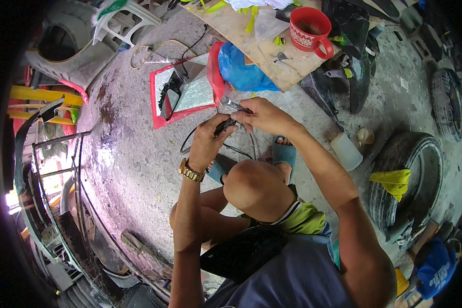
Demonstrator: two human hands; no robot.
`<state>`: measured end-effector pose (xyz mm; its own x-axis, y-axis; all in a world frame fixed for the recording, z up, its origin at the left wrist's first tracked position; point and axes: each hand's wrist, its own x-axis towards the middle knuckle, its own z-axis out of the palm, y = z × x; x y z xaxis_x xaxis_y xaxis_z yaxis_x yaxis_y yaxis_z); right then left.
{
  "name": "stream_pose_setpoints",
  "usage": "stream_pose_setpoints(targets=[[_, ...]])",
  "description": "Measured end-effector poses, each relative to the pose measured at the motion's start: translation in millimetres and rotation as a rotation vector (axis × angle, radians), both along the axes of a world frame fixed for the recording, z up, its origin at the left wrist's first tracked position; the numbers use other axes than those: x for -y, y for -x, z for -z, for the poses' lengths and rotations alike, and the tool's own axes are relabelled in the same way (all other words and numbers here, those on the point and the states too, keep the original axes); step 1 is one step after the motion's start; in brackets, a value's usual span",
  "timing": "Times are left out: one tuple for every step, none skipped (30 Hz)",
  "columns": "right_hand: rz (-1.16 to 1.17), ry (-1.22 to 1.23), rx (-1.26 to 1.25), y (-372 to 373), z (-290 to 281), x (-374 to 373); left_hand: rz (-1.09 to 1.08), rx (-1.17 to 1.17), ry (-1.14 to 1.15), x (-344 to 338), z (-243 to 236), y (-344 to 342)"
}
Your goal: Repairing and reassembling an automotive side mirror assembly using a soldering iron and screwdriver.
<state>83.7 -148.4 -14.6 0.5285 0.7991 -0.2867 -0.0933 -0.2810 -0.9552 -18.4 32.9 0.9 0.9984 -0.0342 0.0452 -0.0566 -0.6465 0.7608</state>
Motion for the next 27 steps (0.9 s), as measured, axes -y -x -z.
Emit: stream_pose_setpoints(targets=[[0.02, -0.052, -0.031, 1.9, 2.3, -0.8, 0.008, 0.015, 0.022, -0.5, 0.7, 0.5], [0.018, -0.055, -0.032, 3.6, 3.0, -0.8, 0.006, 0.013, 0.02, -1.1, 1.4, 0.9], [0.054, -0.15, 0.145, 5.4, 3.0, -1.0, 0.007, 0.03, 0.021, -1.7, 2.1, 1.2], [0.093, -0.241, 0.324, 5.9, 3.1, 0.0, 0.011, 0.048, 0.026, -0.9, 2.3, 0.2], [0.094, -0.24, 0.324, 6.3, 4.1, 0.3, 0.012, 0.048, 0.026, -0.4, 2.1, -0.1], [0.109, -0.258, 0.248, 6.7, 5.8, 0.0, 0.012, 0.024, 0.023, -0.1, 1.8, -0.1], [0.124, -0.275, 0.173, 6.8, 5.9, 0.3, 0.014, 0.001, 0.021, 0.6, 1.5, -0.6], [0.126, -0.273, 0.174, 3.8, 4.8, 1.0, 0.016, 0.002, 0.023, 0.9, 2.2, -1.0], [0.052, -0.062, 0.056, -1.7, 2.6, 1.7, 0.023, 0.011, 0.018, 0.9, 3.3, -1.4], [-0.024, 0.146, -0.063, -4.5, 0.8, 1.1, 0.028, 0.02, 0.011, 0.1, 3.9, -1.2], [-0.024, 0.145, -0.063, -2.0, -0.8, 1.8, 0.029, 0.019, 0.01, 0.1, 4.7, -0.6], [0.026, 0.024, 0.024, 3.0, -2.3, 3.2, 0.029, 0.033, 0.024, 0.6, 5.8, 0.3], [0.076, -0.098, 0.112, 6.0, -3.6, 4.4, 0.029, 0.048, 0.038, 1.6, 5.2, 0.6], [0.075, -0.098, 0.112, 6.9, -4.0, 3.8, 0.028, 0.049, 0.038, 1.9, 4.7, 0.6], [0.11, -0.184, 0.156, 7.8, -4.2, 2.2, 0.026, 0.041, 0.029, 1.9, 4.2, 0.6], [0.146, -0.27, 0.199, 8.3, -4.1, 1.3, 0.026, 0.034, 0.022, 1.9, 3.6, 0.3], [0.146, -0.269, 0.199, 6.3, -5.1, 1.5, 0.026, 0.034, 0.023, 2.1, 3.2, 0.1], [0.101, -0.071, 0.104, 2.1, -7.0, 1.7, 0.026, 0.027, 0.011, 2.2, 2.8, 0.0], [0.057, 0.128, 0.011, -1.4, -8.4, 2.5, 0.026, 0.021, -0.001, 2.7, 2.6, -0.2], [0.058, 0.129, 0.012, -2.5, -2.6, 4.3, 0.027, 0.022, 0.001, 3.5, 2.5, -0.3], [0.016, 0.102, 0.0, -2.6, 8.1, 6.9, 0.026, 0.02, 0.006, 4.6, 2.7, -0.4], [-0.029, 0.072, -0.013, -1.8, 7.3, 5.0, 0.023, 0.017, 0.01, 4.3, 2.6, 0.3], [-0.032, 0.071, -0.013, -0.2, 5.3, 5.0, 0.02, 0.016, 0.01, 3.7, 2.5, 0.9], [0.01, -0.032, 0.077, 2.5, 1.9, 5.8, 0.018, 0.013, 0.014, 2.8, 2.3, 1.5], [0.055, -0.135, 0.167, 4.1, -2.5, 5.7, 0.018, 0.01, 0.019, 2.4, 2.5, 1.7], [0.053, -0.136, 0.166, 3.8, -2.2, 5.4, 0.016, 0.01, 0.018, 1.5, 2.6, 2.3], [0.062, -0.12, 0.146, 3.2, -1.5, 5.6, 0.011, 0.003, 0.016, 0.3, 2.3, 3.2]])
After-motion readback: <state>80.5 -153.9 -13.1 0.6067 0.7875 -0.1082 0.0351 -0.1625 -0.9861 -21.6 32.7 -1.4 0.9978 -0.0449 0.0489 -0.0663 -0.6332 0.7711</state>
